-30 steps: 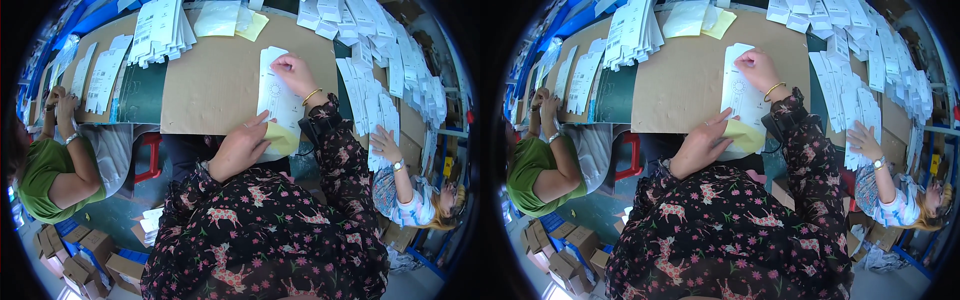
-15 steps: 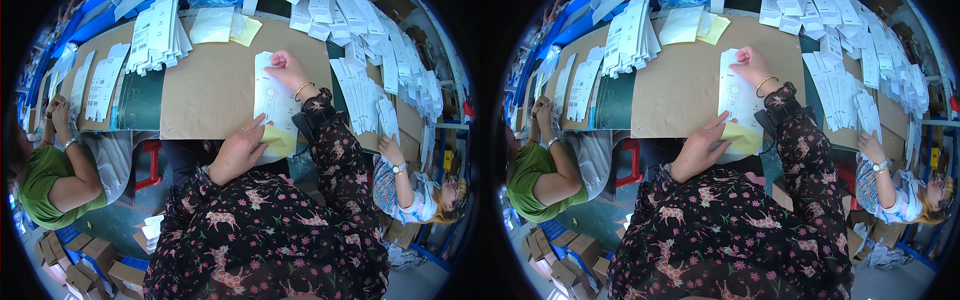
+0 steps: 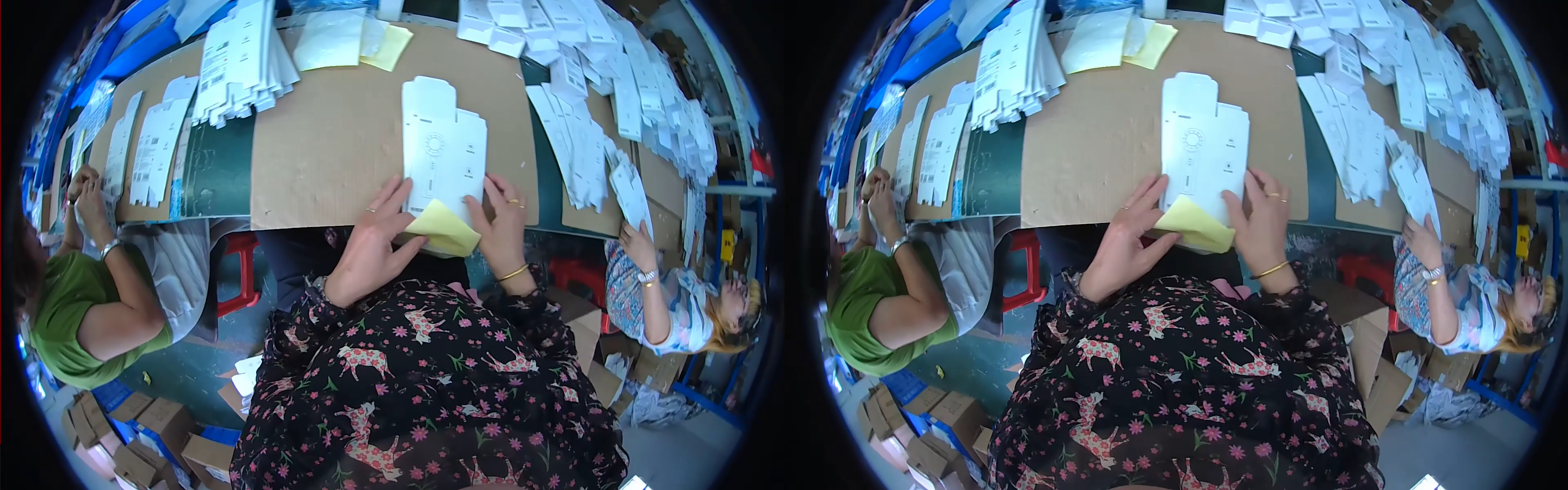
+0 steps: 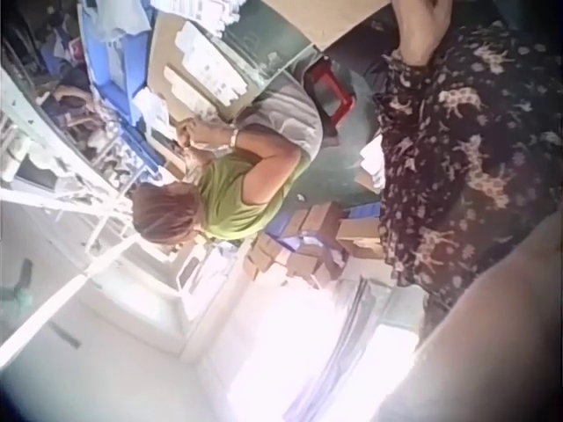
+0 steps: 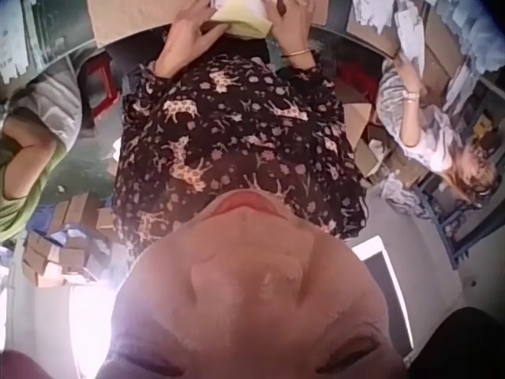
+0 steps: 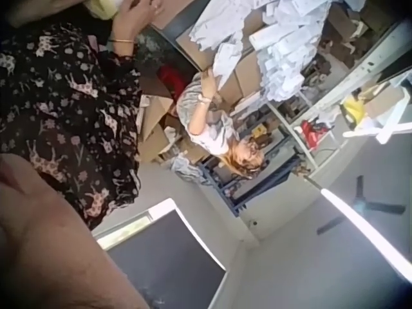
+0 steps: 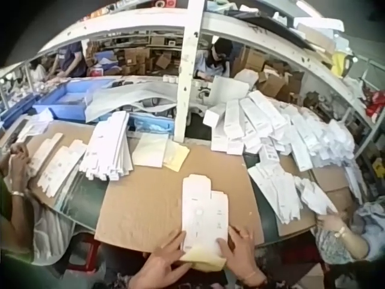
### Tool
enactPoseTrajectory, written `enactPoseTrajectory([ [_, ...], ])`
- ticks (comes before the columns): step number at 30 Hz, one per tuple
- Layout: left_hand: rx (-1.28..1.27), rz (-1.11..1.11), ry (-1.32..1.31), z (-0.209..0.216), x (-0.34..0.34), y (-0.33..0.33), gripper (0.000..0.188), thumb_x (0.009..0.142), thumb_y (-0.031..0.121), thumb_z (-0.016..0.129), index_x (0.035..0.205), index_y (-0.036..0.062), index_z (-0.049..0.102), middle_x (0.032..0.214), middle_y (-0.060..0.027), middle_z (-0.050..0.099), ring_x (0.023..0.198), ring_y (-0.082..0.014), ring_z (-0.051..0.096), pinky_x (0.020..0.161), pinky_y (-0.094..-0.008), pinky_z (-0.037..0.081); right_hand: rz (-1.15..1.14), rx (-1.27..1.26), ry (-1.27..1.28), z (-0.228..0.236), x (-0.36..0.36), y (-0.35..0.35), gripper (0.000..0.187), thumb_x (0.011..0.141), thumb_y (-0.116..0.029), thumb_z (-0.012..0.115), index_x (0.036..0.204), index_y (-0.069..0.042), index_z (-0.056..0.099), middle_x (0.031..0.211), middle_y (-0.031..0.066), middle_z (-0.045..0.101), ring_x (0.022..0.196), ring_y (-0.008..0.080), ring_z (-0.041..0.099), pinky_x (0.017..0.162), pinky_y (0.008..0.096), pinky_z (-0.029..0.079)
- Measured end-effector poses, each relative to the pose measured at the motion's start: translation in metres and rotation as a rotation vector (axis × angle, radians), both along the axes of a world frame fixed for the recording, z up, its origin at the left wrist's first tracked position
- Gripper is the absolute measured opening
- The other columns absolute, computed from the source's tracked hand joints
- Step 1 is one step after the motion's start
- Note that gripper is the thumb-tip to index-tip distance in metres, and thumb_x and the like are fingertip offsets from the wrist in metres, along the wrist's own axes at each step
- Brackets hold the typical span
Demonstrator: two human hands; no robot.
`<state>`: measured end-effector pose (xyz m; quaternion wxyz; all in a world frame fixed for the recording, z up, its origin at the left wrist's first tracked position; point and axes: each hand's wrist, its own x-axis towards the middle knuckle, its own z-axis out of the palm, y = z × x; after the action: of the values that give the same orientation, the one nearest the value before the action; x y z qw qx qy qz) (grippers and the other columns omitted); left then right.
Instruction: The person peels stickers from a sheet and applies them to white boxes before picking up a stack of flat cardboard packaging to fold into boxes.
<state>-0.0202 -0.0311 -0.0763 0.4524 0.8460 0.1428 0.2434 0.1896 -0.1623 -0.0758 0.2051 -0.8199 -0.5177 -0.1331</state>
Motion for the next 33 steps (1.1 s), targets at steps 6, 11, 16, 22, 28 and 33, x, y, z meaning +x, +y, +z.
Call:
enactPoseTrajectory([
  [6,-0.131,0.009,0.014,0.013,0.001,-0.002,0.036,0.086,0.006,0.078,0.120,-0.0023,0.069,0.150,-0.0250,0.052,0.146,-0.0430,0.040,0.117,-0.0465,0.038,-0.017,0.392,0.950,-0.002,-0.015,0.002,0.027,0.101,-0.014,0.065,0.125,-0.001,0.067,0.112,0.0055,0.071,0.087,0.0106,0.066,0.076,0.0233,0.052],
  [11,-0.366,0.059,-0.038,0.009,-0.003,-0.001,0.042,0.088,0.004,0.076,0.129,0.0014,0.067,0.151,-0.0214,0.053,0.145,-0.0384,0.045,0.117,-0.0435,0.038,-0.157,0.419,1.169,0.009,0.022,-0.012,0.028,0.103,-0.013,0.063,0.128,-0.002,0.066,0.106,0.0030,0.073,0.080,0.0062,0.065,0.069,0.0198,0.050],
  [16,-0.177,0.177,-0.071,0.009,-0.005,-0.002,0.040,0.089,0.003,0.075,0.128,0.0008,0.067,0.146,-0.0195,0.058,0.138,-0.0352,0.053,0.114,-0.0418,0.041,-0.101,0.288,1.209,0.009,0.017,-0.013,0.030,0.102,-0.014,0.064,0.129,0.000,0.065,0.099,0.0044,0.075,0.072,0.0054,0.064,0.062,0.0191,0.049],
  [22,-0.897,0.327,-0.142,0.003,-0.022,0.015,0.031,0.094,0.005,0.074,0.123,-0.0043,0.068,0.124,-0.0138,0.071,0.113,-0.0212,0.067,0.100,-0.0342,0.051,-0.065,0.073,1.442,0.008,-0.005,0.009,0.034,0.101,-0.019,0.067,0.127,0.002,0.065,0.097,0.0056,0.074,0.071,0.0071,0.065,0.064,0.0216,0.051],
  [28,-1.166,0.267,-0.192,0.007,-0.017,0.004,0.025,0.097,0.005,0.072,0.120,-0.0047,0.068,0.115,-0.0115,0.074,0.103,-0.0139,0.069,0.093,-0.0290,0.054,-0.031,0.011,1.495,0.010,-0.014,0.019,0.029,0.100,-0.015,0.067,0.125,0.000,0.065,0.100,0.0059,0.074,0.074,0.0067,0.062,0.067,0.0212,0.052],
  [33,-1.265,0.178,-0.336,0.014,-0.004,-0.006,0.027,0.097,0.004,0.071,0.122,-0.0040,0.068,0.116,-0.0119,0.074,0.103,-0.0144,0.069,0.093,-0.0299,0.054,-0.006,0.326,1.094,0.010,-0.028,0.009,0.027,0.098,-0.007,0.067,0.125,-0.002,0.062,0.110,0.0060,0.072,0.086,0.0083,0.064,0.079,0.0226,0.053],
])
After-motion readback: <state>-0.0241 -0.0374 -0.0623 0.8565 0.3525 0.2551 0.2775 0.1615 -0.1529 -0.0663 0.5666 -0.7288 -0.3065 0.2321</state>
